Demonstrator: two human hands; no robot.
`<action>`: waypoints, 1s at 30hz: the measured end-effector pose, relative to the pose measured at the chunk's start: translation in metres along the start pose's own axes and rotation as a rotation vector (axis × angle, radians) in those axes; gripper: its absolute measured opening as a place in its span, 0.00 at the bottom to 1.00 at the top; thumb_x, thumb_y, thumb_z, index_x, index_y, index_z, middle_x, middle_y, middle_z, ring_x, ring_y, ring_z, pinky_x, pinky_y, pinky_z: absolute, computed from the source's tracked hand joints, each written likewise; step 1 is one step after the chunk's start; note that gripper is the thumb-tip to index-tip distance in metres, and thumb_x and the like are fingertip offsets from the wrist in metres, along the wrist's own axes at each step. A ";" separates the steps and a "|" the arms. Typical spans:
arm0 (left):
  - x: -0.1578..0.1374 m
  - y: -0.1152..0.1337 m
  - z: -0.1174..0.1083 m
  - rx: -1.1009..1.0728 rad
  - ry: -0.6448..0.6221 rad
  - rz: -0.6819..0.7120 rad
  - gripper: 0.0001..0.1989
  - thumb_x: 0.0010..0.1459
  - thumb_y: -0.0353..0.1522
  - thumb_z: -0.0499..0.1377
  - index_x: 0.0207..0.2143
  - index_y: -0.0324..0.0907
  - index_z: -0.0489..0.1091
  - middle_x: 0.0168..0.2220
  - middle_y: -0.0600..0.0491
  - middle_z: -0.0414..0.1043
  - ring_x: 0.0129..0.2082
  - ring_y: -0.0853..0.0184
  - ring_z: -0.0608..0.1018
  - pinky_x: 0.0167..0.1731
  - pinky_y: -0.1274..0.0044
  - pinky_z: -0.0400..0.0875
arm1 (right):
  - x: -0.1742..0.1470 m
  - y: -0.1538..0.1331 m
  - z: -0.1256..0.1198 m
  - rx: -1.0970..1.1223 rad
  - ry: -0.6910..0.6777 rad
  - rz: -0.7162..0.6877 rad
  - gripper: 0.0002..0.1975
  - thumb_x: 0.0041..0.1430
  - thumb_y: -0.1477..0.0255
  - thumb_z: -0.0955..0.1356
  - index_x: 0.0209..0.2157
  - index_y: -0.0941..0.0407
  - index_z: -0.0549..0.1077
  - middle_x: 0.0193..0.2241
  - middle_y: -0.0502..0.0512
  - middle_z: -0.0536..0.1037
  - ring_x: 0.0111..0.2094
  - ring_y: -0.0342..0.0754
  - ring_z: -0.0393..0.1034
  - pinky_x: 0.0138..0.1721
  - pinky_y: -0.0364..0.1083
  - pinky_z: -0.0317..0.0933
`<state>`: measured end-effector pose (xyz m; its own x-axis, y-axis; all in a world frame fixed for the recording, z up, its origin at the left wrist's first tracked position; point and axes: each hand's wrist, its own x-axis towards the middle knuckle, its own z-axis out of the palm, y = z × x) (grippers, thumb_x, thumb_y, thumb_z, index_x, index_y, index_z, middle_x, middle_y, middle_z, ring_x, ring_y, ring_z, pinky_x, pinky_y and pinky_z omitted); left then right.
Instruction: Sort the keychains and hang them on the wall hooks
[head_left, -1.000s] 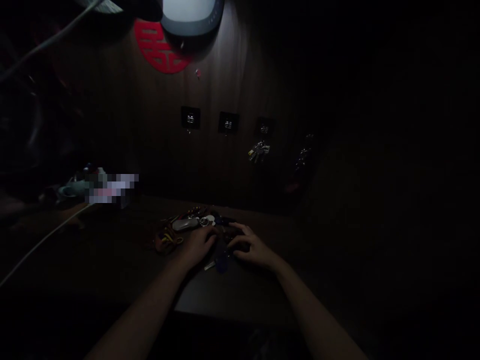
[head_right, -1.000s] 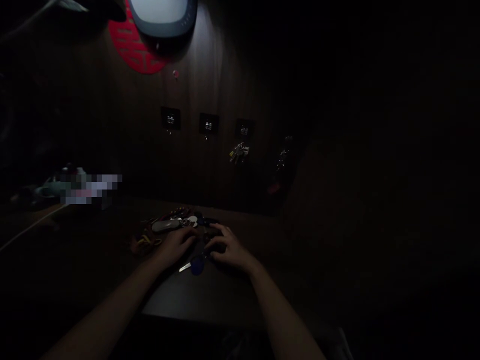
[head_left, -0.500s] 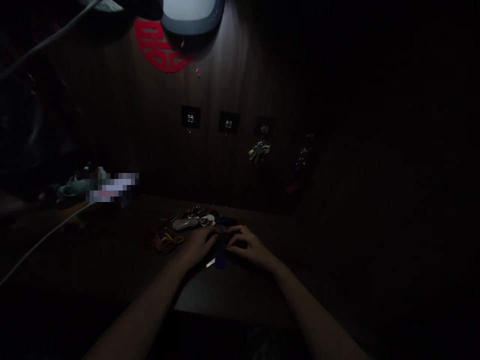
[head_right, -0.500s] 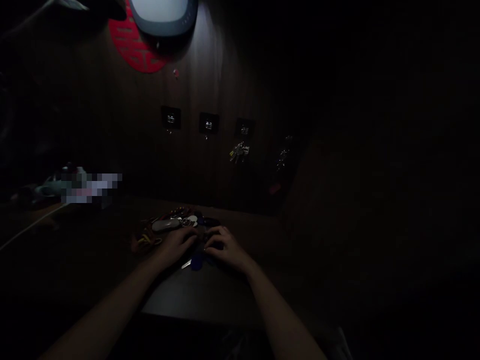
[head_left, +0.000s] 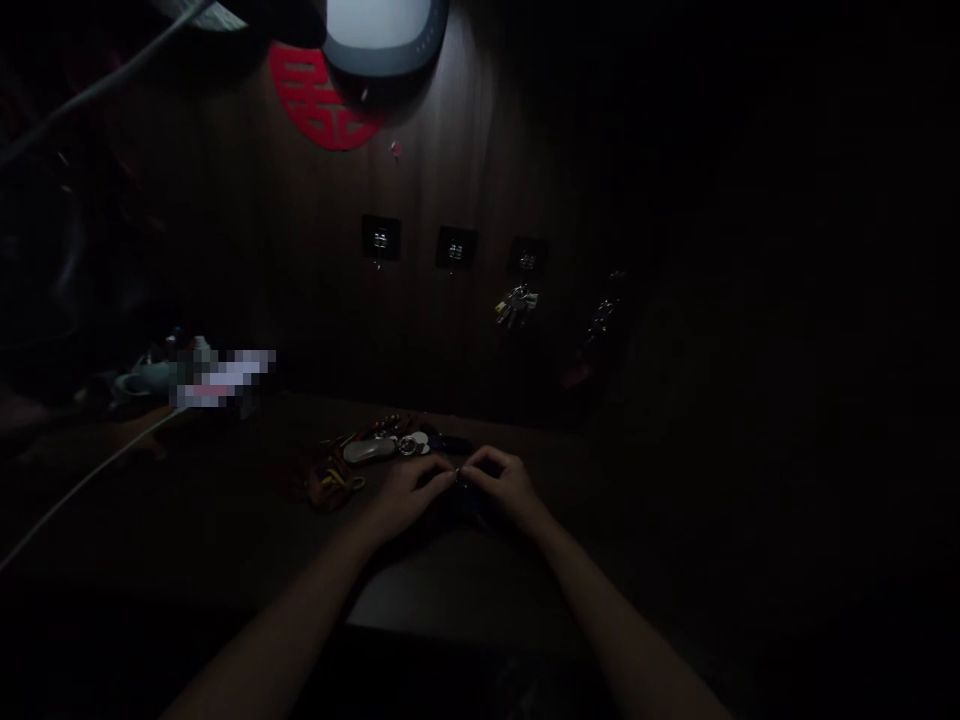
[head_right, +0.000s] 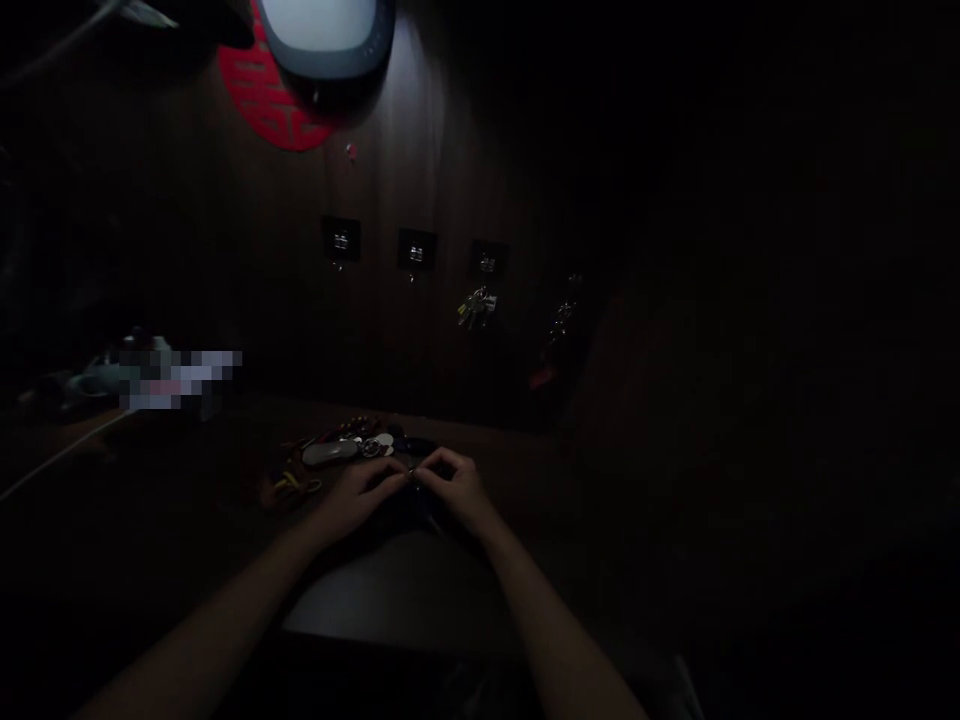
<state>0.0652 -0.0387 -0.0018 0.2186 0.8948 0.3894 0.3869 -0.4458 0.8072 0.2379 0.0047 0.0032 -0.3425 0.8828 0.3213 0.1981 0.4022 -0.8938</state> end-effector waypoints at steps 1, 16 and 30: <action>0.000 0.000 0.000 -0.012 0.006 -0.003 0.13 0.56 0.40 0.52 0.34 0.41 0.71 0.33 0.55 0.74 0.35 0.67 0.74 0.38 0.79 0.65 | 0.000 -0.001 0.001 0.007 0.012 0.005 0.08 0.45 0.66 0.69 0.22 0.56 0.71 0.21 0.47 0.72 0.27 0.44 0.66 0.32 0.42 0.59; 0.007 0.001 0.000 -0.219 0.122 -0.097 0.13 0.53 0.41 0.54 0.28 0.39 0.69 0.28 0.55 0.70 0.32 0.68 0.71 0.35 0.78 0.65 | -0.001 -0.004 0.003 0.038 0.010 -0.032 0.12 0.50 0.61 0.66 0.24 0.55 0.70 0.23 0.48 0.71 0.28 0.44 0.66 0.32 0.42 0.59; 0.006 -0.001 0.004 -0.083 0.116 -0.059 0.13 0.54 0.40 0.52 0.30 0.40 0.70 0.30 0.53 0.73 0.32 0.66 0.72 0.34 0.77 0.65 | 0.005 -0.009 -0.004 0.021 0.196 -0.120 0.08 0.50 0.64 0.65 0.26 0.54 0.68 0.25 0.49 0.72 0.29 0.45 0.66 0.33 0.43 0.60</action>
<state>0.0699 -0.0326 -0.0025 0.0904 0.9185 0.3850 0.3198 -0.3929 0.8622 0.2374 0.0065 0.0144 -0.1774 0.8600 0.4785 0.1464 0.5039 -0.8513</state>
